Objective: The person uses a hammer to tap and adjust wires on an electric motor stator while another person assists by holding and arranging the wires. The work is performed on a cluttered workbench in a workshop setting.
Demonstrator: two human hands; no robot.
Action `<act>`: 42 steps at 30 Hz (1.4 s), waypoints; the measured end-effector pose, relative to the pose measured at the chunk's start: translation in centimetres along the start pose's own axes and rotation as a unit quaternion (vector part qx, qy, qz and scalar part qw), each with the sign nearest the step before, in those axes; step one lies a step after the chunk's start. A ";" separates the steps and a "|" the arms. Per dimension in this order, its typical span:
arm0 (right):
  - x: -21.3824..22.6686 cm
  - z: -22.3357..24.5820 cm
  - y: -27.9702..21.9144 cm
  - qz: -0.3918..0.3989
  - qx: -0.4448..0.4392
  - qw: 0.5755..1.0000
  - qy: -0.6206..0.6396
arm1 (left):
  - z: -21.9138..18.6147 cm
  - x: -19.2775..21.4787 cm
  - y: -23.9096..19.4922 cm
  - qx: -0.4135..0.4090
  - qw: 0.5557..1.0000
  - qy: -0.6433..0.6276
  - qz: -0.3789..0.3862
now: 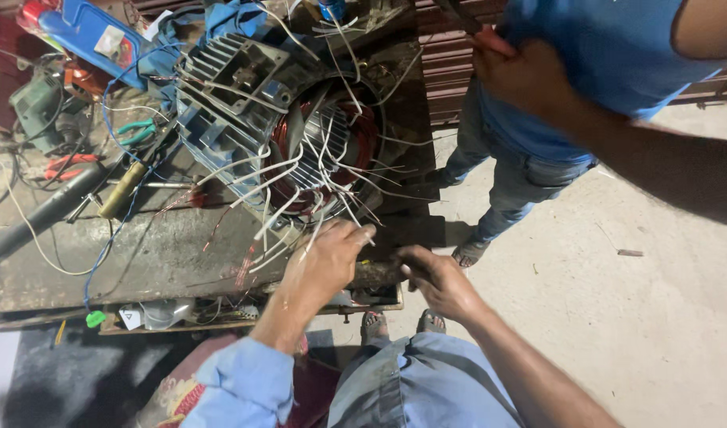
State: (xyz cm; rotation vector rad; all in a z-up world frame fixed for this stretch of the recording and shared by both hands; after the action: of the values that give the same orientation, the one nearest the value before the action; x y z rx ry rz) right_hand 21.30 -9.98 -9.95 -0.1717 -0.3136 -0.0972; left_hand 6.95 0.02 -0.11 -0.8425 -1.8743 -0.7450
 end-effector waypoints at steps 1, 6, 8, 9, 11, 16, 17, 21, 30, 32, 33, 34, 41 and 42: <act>-0.2 1.1 0.6 -0.010 0.035 0.999 0.000 | 0.3 -0.4 0.6 -0.009 0.999 0.012 0.030; -0.5 4.7 1.9 -0.063 0.075 0.994 -0.046 | 0.9 -0.6 1.6 -0.071 0.991 0.041 0.102; -0.3 6.7 1.8 -0.099 0.140 0.980 -0.104 | 0.9 0.3 2.0 -0.126 0.987 0.030 0.099; -0.4 7.1 1.8 -0.115 0.135 0.979 -0.100 | 0.9 0.6 2.1 -0.137 0.985 0.030 0.102; -0.8 7.5 2.0 -0.146 0.125 0.977 -0.092 | 0.8 0.8 2.3 -0.160 0.981 0.030 0.106; -1.7 5.5 2.7 -0.192 0.082 0.977 -0.042 | 1.8 0.0 1.9 -0.106 0.970 0.062 0.208; -1.5 4.9 2.5 -0.206 0.094 0.974 -0.023 | 1.8 -0.2 1.8 -0.107 0.968 0.076 0.215; -0.4 0.2 0.2 -0.176 0.032 0.979 0.094 | 1.4 1.6 1.8 -0.152 0.986 0.012 0.073; -1.4 0.8 -0.3 -0.144 0.105 0.983 -0.042 | 2.6 0.5 0.9 -0.157 0.986 -0.011 0.054; -3.2 1.4 2.4 -0.148 0.079 0.986 0.012 | 2.8 0.3 1.1 -0.166 0.985 -0.003 0.039; -4.0 1.2 3.3 -0.146 0.045 0.985 0.077 | 2.8 0.7 1.0 -0.178 0.984 -0.017 0.015; -4.6 0.9 3.8 -0.142 0.012 0.980 0.141 | 2.7 1.1 0.9 -0.190 0.981 -0.031 -0.010; 1.6 3.2 -2.9 -0.214 0.076 0.974 0.022 | 0.5 1.5 -0.5 -0.360 0.878 0.309 -0.061; 2.0 5.2 -2.9 -0.214 0.135 0.960 -0.116 | 1.5 1.4 0.2 -0.286 0.932 0.221 0.010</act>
State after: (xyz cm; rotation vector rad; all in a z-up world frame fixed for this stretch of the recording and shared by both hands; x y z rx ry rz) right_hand 21.25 -12.00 -4.01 0.1607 -0.5912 -0.4638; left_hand 5.91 1.64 0.62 -0.9458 -1.2515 -1.3796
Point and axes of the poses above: each hand's wrist, its own y-axis towards the middle knuckle, its own x-axis out of the back of the hand, z = x × y, the point moved 7 cm from there along y, towards the middle knuckle, and after that the axes turned 1 degree about -y, right-handed, at the moved point
